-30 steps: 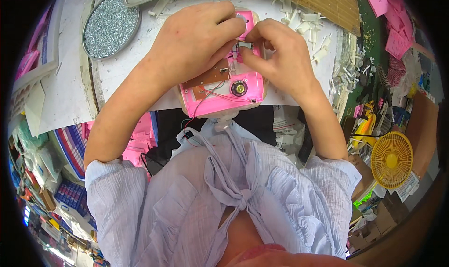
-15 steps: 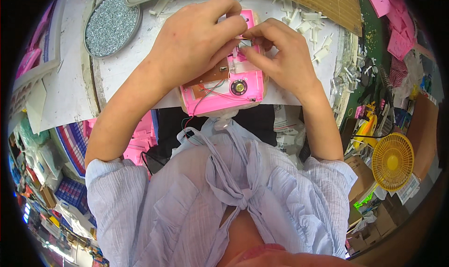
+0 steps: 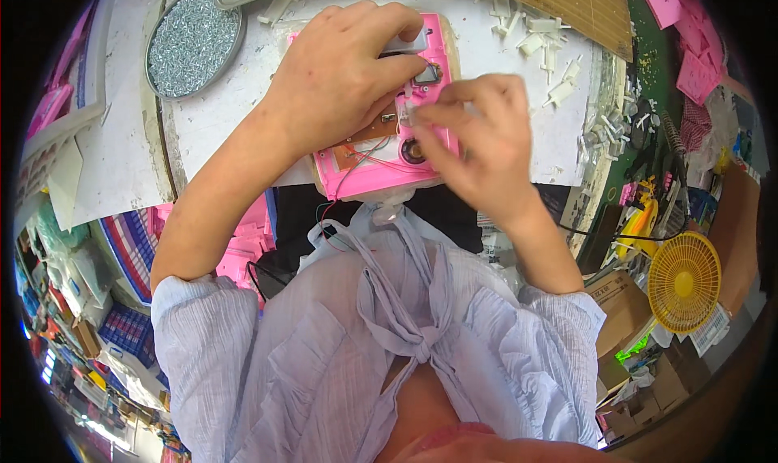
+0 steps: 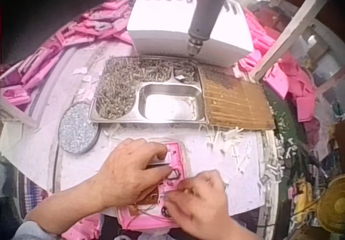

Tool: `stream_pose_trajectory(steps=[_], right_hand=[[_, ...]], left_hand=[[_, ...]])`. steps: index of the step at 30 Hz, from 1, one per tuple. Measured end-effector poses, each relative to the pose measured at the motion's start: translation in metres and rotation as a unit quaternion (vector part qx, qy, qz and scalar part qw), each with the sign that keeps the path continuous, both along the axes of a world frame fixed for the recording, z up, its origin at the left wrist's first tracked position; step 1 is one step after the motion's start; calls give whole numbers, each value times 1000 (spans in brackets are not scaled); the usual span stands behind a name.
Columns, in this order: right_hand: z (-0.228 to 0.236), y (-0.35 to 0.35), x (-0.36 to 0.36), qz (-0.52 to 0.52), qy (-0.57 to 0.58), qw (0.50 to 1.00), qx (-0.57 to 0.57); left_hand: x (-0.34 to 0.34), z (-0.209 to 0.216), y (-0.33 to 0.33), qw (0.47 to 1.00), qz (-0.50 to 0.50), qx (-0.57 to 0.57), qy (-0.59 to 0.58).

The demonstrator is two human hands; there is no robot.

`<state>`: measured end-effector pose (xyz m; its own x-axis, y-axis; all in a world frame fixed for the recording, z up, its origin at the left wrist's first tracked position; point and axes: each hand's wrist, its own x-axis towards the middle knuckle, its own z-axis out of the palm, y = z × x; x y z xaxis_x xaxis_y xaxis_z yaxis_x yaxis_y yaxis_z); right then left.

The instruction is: Assembling or repairing a pink electronic toy, including soldering wires and using a small screwdriver or drill.

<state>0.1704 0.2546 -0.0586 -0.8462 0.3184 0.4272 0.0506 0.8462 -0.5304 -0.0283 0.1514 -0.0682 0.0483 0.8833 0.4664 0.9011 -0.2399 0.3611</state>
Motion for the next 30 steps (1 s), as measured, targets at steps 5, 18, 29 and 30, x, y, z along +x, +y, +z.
stream_pose_trajectory(steps=[5, 18, 29, 30], right_hand=[[-11, -22, 2, -29, -10, 998, 46], [3, -22, 20, -16, -62, 997, 39], [8, -24, 22, -7, -128, 991, -26], [8, -25, 21, -6, -126, 992, -22]], left_hand=[[1, 3, 2, 1000, -9, -3, -16], [0, -1, 2, 999, -17, 35, -30], [1, -3, 0, 999, -19, 39, -31], [1, -4, 1, 998, -22, 39, -32]])
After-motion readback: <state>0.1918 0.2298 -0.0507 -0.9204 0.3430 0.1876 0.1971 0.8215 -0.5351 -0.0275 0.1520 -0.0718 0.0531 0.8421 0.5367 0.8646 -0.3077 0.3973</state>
